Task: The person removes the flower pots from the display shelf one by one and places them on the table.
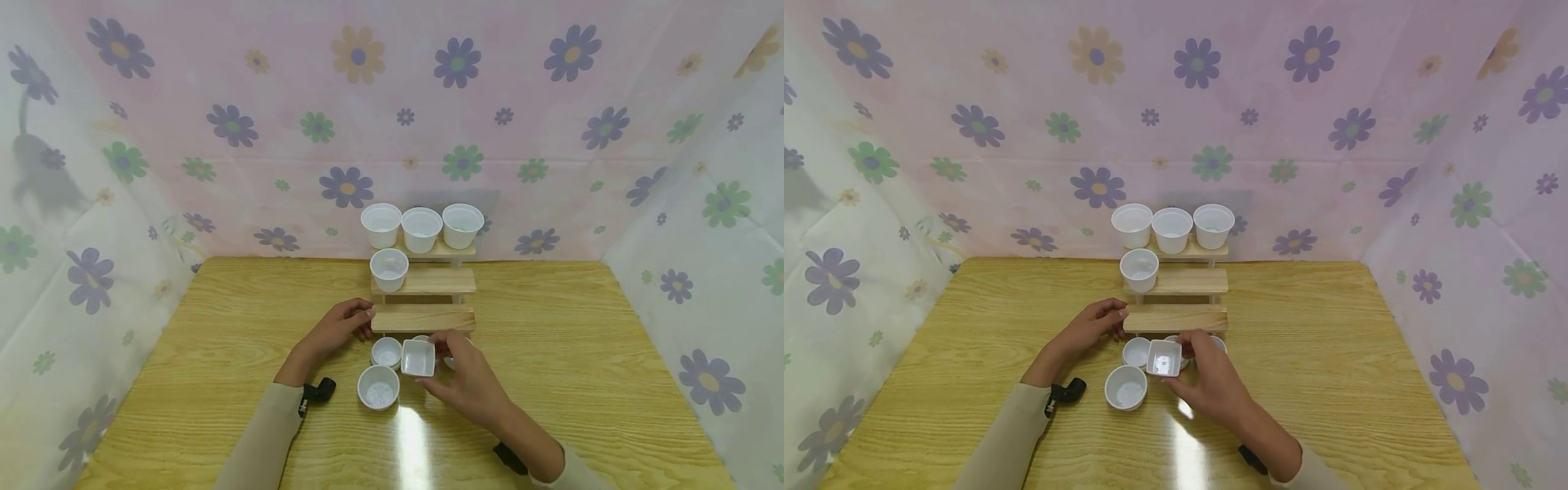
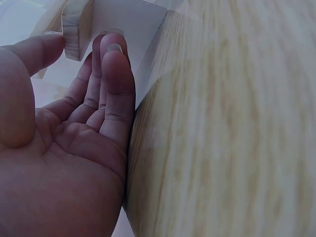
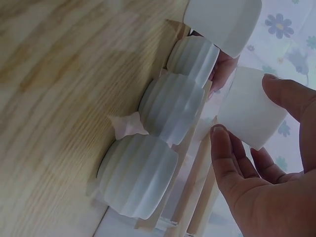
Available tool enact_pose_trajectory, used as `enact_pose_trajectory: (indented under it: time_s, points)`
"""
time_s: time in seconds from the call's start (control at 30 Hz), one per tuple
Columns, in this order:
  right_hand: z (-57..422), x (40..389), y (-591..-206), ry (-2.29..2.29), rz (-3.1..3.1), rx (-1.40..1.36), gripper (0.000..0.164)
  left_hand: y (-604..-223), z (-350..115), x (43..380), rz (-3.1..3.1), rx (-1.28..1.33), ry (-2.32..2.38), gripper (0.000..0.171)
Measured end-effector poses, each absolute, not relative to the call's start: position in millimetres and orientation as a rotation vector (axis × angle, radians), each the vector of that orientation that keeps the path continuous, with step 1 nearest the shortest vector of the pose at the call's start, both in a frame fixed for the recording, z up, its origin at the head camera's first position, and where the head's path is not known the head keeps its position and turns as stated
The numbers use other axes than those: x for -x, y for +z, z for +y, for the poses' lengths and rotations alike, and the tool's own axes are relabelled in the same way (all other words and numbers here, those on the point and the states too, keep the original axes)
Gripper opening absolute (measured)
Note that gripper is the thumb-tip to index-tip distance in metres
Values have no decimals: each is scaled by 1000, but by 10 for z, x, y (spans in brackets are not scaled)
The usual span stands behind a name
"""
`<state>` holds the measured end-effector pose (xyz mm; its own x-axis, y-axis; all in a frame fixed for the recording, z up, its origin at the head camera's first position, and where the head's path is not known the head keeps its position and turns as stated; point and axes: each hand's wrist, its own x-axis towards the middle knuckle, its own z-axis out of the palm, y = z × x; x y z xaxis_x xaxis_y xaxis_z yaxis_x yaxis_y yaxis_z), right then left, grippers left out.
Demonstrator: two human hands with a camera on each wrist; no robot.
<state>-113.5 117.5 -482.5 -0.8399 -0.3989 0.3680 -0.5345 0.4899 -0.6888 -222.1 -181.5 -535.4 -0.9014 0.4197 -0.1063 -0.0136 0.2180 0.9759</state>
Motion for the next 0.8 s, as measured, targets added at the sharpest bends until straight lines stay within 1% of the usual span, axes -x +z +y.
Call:
enact_pose_trajectory:
  time_s: [0.23,0.8]
  points:
    - [1197,1082,-4862,1266,-2596,-798,65,-5354,-1819,2221,2147,-379,1733,37]
    - [1233,969,-4922,1332,-2554,-873,68,-5355,-1828,2222,2165,-399,1725,37]
